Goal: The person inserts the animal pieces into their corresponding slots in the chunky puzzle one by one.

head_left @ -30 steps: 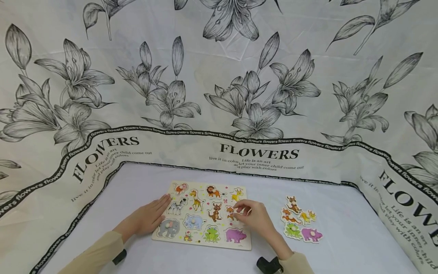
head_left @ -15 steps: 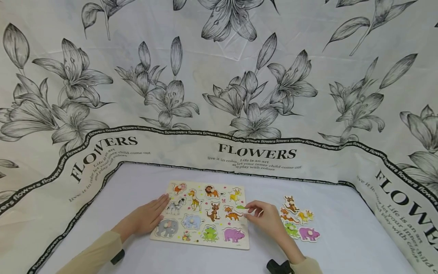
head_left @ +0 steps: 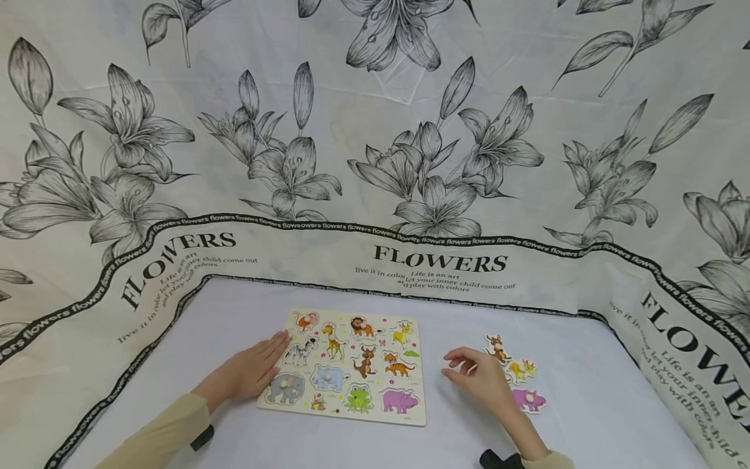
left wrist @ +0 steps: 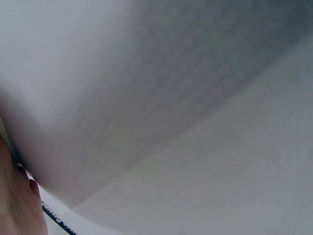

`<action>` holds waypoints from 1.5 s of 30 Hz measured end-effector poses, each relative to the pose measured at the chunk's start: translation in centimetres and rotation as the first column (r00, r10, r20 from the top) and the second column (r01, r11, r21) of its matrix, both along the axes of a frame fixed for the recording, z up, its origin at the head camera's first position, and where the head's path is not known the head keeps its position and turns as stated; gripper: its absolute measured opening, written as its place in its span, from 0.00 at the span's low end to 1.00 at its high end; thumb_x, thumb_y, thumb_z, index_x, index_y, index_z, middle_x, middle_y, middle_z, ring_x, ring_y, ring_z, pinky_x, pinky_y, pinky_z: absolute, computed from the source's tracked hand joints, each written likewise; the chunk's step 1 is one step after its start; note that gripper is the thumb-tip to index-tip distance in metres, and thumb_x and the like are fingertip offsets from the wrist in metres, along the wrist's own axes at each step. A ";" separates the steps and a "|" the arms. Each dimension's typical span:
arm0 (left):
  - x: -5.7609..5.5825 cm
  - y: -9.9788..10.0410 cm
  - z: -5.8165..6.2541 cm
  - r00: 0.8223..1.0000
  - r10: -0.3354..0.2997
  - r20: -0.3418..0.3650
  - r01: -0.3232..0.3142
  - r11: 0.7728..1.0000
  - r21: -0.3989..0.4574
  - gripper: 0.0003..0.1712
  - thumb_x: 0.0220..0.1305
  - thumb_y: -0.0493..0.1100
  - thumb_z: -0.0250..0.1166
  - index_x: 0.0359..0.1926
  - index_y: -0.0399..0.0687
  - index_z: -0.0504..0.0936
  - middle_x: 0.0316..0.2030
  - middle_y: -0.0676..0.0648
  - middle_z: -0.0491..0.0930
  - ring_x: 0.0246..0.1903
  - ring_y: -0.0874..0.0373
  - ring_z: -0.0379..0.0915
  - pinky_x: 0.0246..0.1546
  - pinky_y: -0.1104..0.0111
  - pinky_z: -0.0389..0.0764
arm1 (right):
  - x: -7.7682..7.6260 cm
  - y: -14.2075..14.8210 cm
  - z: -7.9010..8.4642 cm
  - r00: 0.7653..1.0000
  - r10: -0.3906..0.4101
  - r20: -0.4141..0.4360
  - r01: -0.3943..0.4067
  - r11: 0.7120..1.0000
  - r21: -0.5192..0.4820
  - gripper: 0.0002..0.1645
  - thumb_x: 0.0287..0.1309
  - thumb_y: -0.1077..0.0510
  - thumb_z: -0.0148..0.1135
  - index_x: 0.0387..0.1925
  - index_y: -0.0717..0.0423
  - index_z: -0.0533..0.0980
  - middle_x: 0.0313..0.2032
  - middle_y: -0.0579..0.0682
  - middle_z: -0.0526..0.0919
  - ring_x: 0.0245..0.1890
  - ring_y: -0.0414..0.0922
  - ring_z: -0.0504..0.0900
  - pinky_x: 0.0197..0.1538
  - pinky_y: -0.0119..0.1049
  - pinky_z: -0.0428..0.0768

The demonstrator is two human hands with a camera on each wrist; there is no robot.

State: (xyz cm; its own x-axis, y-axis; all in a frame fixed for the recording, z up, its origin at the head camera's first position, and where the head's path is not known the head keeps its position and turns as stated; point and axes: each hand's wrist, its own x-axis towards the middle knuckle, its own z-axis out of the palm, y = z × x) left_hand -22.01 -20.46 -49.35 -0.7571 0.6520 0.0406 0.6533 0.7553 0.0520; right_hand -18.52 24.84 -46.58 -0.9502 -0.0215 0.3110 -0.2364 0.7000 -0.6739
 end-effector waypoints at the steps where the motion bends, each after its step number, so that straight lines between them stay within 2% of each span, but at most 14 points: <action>1: 0.0 0.0 0.1 1.000 0.008 0.013 -0.008 1.000 -0.008 0.32 0.73 0.46 0.45 0.70 0.30 0.56 0.72 0.33 0.54 0.71 0.39 0.52 0.70 0.52 0.61 | 0.0 0.3 0.0 1.000 0.000 -0.006 0.000 1.000 -0.002 0.11 0.41 0.63 0.77 0.31 0.53 0.84 0.24 0.42 0.81 0.22 0.31 0.71 0.25 0.24 0.72; 3: 0.0 0.0 0.1 1.000 0.016 0.024 -0.015 1.000 -0.011 0.32 0.74 0.46 0.44 0.71 0.30 0.55 0.72 0.34 0.53 0.72 0.40 0.51 0.71 0.53 0.60 | 0.1 0.7 0.0 1.000 -0.006 0.002 0.006 1.000 -0.002 0.12 0.42 0.62 0.77 0.32 0.54 0.84 0.24 0.43 0.82 0.22 0.32 0.71 0.25 0.24 0.72; 7: 0.0 -0.3 -0.4 0.999 -0.005 -0.042 0.006 1.000 0.026 0.31 0.73 0.46 0.46 0.70 0.31 0.57 0.71 0.34 0.57 0.71 0.41 0.54 0.73 0.61 0.56 | 0.4 1.5 0.1 0.999 -0.029 0.030 0.029 1.000 0.004 0.12 0.42 0.62 0.76 0.33 0.55 0.83 0.25 0.44 0.82 0.22 0.31 0.71 0.24 0.24 0.72; 10: 0.1 -0.4 -0.6 0.996 -0.021 -0.084 0.025 0.999 0.043 0.31 0.72 0.45 0.48 0.69 0.31 0.59 0.70 0.33 0.59 0.69 0.40 0.57 0.72 0.61 0.59 | 0.7 2.2 0.0 1.000 -0.029 0.008 0.029 1.000 0.004 0.13 0.42 0.62 0.76 0.33 0.55 0.83 0.25 0.43 0.82 0.22 0.30 0.71 0.24 0.25 0.72; 14: 0.2 -0.1 0.0 0.999 -0.020 -0.046 0.021 0.999 0.029 0.31 0.73 0.45 0.47 0.69 0.29 0.59 0.70 0.32 0.58 0.69 0.38 0.56 0.67 0.51 0.65 | 0.9 3.4 -0.1 0.999 -0.015 -0.042 0.016 1.000 0.015 0.12 0.42 0.63 0.76 0.33 0.56 0.83 0.25 0.42 0.82 0.22 0.30 0.71 0.25 0.25 0.73; 17: 0.2 0.1 0.2 0.999 -0.014 -0.035 0.014 1.000 0.009 0.31 0.73 0.46 0.46 0.69 0.29 0.58 0.71 0.33 0.57 0.70 0.39 0.55 0.68 0.51 0.64 | 1.0 4.2 -0.2 0.999 -0.013 -0.042 0.013 1.000 0.016 0.13 0.42 0.64 0.76 0.33 0.56 0.83 0.25 0.43 0.82 0.23 0.29 0.71 0.26 0.25 0.75; 26: -0.1 0.0 -0.4 1.000 0.007 -0.007 -0.007 1.000 -0.001 0.32 0.74 0.46 0.45 0.71 0.31 0.56 0.72 0.34 0.55 0.71 0.41 0.52 0.70 0.53 0.62 | 1.0 6.3 -0.3 0.999 -0.047 0.010 0.047 0.997 0.056 0.13 0.45 0.60 0.75 0.36 0.55 0.83 0.26 0.44 0.85 0.23 0.30 0.76 0.27 0.26 0.78; 31: -0.2 -0.1 -0.6 0.999 -0.003 -0.039 0.004 1.000 0.013 0.31 0.73 0.46 0.46 0.70 0.31 0.58 0.71 0.34 0.57 0.70 0.40 0.55 0.69 0.54 0.64 | 1.2 7.2 -0.4 0.994 -0.074 0.080 0.068 0.995 0.070 0.15 0.48 0.57 0.74 0.41 0.50 0.83 0.30 0.43 0.85 0.26 0.30 0.75 0.27 0.26 0.77; 39: -0.1 0.0 0.0 1.000 0.009 0.004 -0.008 1.000 -0.011 0.32 0.74 0.47 0.44 0.70 0.30 0.56 0.72 0.34 0.54 0.72 0.40 0.51 0.71 0.53 0.61 | 1.4 8.3 -0.9 0.998 -0.064 0.029 0.062 0.996 0.064 0.18 0.46 0.60 0.75 0.41 0.55 0.82 0.28 0.45 0.83 0.23 0.29 0.73 0.19 0.28 0.73; 45: 0.0 0.0 0.1 1.000 0.012 -0.005 -0.012 1.000 -0.014 0.32 0.73 0.46 0.45 0.70 0.29 0.57 0.72 0.33 0.55 0.71 0.40 0.52 0.70 0.52 0.62 | 1.8 8.8 -1.5 0.997 -0.061 0.056 0.059 0.998 0.028 0.22 0.44 0.60 0.76 0.44 0.59 0.80 0.31 0.50 0.83 0.21 0.29 0.71 0.15 0.29 0.75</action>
State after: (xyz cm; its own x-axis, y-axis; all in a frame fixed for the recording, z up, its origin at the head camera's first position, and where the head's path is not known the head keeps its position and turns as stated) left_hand -22.00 -20.42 -49.27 -0.7646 0.6435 0.0349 0.6445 0.7637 0.0383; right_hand -16.76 33.62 -48.11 -0.9661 0.0289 0.2566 -0.1552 0.7292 -0.6665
